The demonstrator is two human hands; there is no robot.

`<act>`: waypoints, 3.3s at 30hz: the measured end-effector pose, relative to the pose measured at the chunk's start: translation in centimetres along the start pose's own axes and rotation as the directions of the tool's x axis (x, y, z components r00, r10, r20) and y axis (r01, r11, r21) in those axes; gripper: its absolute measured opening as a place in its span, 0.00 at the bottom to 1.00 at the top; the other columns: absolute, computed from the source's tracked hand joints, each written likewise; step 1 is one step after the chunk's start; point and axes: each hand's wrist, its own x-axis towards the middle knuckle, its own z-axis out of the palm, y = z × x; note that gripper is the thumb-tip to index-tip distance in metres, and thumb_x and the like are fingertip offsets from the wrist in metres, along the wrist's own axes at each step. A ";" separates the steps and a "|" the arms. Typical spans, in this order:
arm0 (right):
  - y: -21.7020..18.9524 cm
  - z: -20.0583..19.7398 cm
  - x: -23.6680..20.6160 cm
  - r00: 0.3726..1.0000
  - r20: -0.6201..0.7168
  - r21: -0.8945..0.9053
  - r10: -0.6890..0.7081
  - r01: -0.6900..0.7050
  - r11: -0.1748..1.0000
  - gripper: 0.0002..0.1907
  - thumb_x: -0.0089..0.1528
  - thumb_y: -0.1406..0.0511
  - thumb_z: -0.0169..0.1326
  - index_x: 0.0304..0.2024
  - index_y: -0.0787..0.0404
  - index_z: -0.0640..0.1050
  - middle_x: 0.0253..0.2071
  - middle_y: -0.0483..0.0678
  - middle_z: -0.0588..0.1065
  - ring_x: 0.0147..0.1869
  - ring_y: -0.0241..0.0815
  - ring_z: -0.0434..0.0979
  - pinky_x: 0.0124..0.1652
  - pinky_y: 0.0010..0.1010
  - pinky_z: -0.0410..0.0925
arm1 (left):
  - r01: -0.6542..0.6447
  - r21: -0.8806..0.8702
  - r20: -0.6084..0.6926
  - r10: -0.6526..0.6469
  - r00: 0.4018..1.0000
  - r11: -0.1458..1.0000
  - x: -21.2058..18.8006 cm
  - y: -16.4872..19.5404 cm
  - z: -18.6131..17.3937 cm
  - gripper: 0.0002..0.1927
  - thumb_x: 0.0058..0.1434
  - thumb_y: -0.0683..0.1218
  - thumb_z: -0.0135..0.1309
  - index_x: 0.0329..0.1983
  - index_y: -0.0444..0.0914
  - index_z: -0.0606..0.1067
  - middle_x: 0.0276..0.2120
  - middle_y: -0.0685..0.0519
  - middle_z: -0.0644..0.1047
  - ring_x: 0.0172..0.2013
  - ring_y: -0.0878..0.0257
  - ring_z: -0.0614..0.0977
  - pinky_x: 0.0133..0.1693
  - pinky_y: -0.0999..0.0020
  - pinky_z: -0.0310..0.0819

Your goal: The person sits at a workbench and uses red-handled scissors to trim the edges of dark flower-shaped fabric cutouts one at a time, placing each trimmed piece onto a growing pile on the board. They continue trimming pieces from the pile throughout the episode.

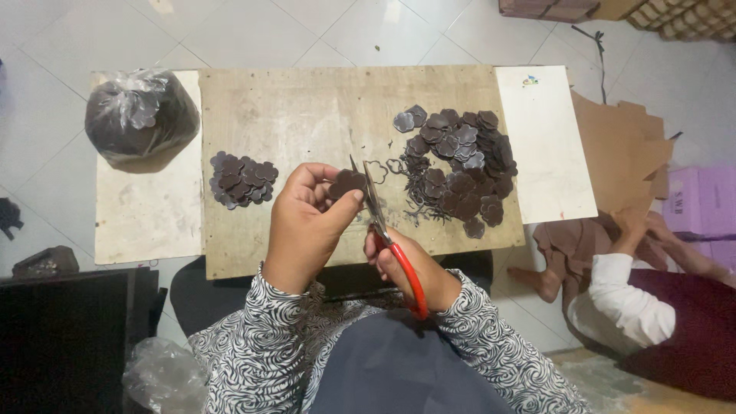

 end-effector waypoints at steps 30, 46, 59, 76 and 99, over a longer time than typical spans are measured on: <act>0.5 0.2 0.0 0.999 0.027 0.252 0.045 -0.050 0.967 0.28 0.69 0.41 0.43 0.37 0.58 0.66 0.28 0.38 0.61 0.29 0.29 0.57 0.28 0.21 0.56 | -0.009 0.004 -0.036 0.009 0.999 1.000 0.3 -0.6 0.0 0.15 0.62 0.36 0.60 0.49 0.32 0.68 0.36 0.52 0.80 0.35 0.71 0.80 0.36 0.77 0.76; 0.3 0.1 0.0 1.000 -0.008 0.164 0.017 -0.015 0.986 0.33 0.66 0.36 0.45 0.44 0.59 0.67 0.34 0.38 0.62 0.36 0.28 0.60 0.37 0.21 0.61 | -0.026 -0.048 -0.002 0.026 1.000 0.998 0.1 -0.7 0.4 0.16 0.62 0.35 0.59 0.48 0.33 0.66 0.34 0.51 0.79 0.35 0.69 0.82 0.38 0.77 0.78; -0.2 0.0 0.0 1.000 0.008 0.202 0.003 -0.004 0.979 0.30 0.67 0.38 0.45 0.40 0.58 0.66 0.32 0.38 0.60 0.33 0.29 0.58 0.33 0.21 0.58 | -0.019 -0.070 -0.038 0.017 0.999 0.997 0.4 -0.7 0.3 0.16 0.61 0.34 0.59 0.47 0.34 0.65 0.34 0.49 0.81 0.34 0.68 0.82 0.37 0.77 0.78; 0.4 0.0 0.1 1.000 0.006 0.135 -0.013 0.012 0.991 0.32 0.67 0.37 0.45 0.42 0.59 0.66 0.33 0.39 0.63 0.35 0.30 0.61 0.36 0.22 0.62 | -0.022 -0.105 -0.028 0.019 0.999 0.994 0.4 -0.8 0.2 0.17 0.62 0.35 0.60 0.47 0.34 0.65 0.35 0.46 0.82 0.37 0.66 0.84 0.41 0.74 0.80; 0.7 0.4 0.2 0.999 -0.040 0.184 0.011 -0.003 0.983 0.28 0.70 0.41 0.42 0.38 0.58 0.65 0.32 0.39 0.61 0.34 0.30 0.59 0.34 0.21 0.61 | -0.044 -0.069 -0.059 0.040 0.997 0.997 0.5 -1.4 0.6 0.15 0.62 0.35 0.60 0.45 0.33 0.65 0.34 0.48 0.81 0.36 0.66 0.84 0.40 0.74 0.80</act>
